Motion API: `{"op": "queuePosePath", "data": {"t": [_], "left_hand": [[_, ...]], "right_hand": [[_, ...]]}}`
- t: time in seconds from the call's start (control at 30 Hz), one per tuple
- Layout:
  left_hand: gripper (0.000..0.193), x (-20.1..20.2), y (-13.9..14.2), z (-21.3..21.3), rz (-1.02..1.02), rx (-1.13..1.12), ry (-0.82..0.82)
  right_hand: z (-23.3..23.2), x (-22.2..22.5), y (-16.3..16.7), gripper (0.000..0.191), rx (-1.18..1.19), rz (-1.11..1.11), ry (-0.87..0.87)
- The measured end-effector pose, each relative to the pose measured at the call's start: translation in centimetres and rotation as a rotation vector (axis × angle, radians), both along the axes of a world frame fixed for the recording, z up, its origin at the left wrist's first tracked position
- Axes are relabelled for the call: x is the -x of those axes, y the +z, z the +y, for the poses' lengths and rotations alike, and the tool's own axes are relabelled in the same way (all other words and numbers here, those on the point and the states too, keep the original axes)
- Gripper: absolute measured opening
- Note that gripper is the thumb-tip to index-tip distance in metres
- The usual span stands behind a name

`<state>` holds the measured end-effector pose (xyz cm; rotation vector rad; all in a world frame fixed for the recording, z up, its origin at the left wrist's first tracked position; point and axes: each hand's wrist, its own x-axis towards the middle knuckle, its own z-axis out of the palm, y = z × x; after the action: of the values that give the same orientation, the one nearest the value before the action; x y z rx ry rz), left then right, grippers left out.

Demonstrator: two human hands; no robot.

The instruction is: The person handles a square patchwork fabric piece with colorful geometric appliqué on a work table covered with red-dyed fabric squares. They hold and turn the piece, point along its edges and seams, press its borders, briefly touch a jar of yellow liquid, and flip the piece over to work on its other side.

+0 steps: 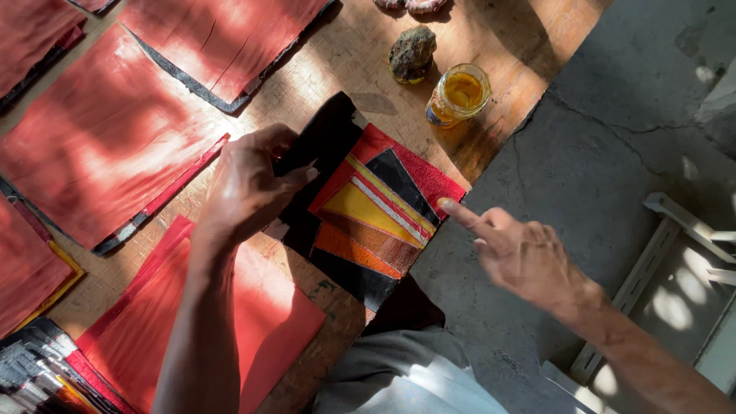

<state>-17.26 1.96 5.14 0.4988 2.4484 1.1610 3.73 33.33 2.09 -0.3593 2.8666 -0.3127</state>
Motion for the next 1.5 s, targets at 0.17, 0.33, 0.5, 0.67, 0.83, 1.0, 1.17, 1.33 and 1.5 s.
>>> {"op": "queuePosePath", "data": {"t": [0.17,0.33,0.5,0.67,0.83,1.0,1.17,1.33,1.5], "left_hand": [[0.029,-0.3,2.0,0.7,0.062,-0.085,-0.140],[0.036,-1.0,3.4,1.1,0.049,-0.081,-0.153],[0.037,-1.7,3.8,1.5,0.088,-0.034,-0.093],[0.037,-1.9,4.0,1.6,0.198,-0.169,-0.138],[0.032,-4.4,5.1,0.7,0.140,-0.107,0.002],[0.026,-7.9,4.4,-2.2,-0.062,-0.602,0.308],[0.050,-9.3,0.2,-1.9,-0.025,-0.511,0.485],[0.105,-12.5,-2.3,0.4,-0.040,-0.627,0.496],[0.119,-14.7,-3.6,2.7,-0.126,-0.798,0.559]], "right_hand": [[0.7,-1.5,-1.1,0.084,-0.117,0.105,-0.109],[-0.3,-1.1,-0.7,0.083,-0.064,0.170,-0.072],[0.0,0.2,-0.1,0.091,-0.203,0.190,-0.195],[-0.5,0.1,-0.2,0.086,-0.241,0.058,-0.221],[0.0,1.1,3.3,0.058,0.075,0.210,-0.024],[2.8,4.7,9.5,0.051,0.081,0.478,-0.129],[3.0,9.6,11.4,0.062,-0.025,0.415,-0.026],[1.5,13.5,11.3,0.053,-0.039,0.141,-0.095],[0.8,16.0,10.3,0.047,-0.155,-0.091,-0.132]]}}
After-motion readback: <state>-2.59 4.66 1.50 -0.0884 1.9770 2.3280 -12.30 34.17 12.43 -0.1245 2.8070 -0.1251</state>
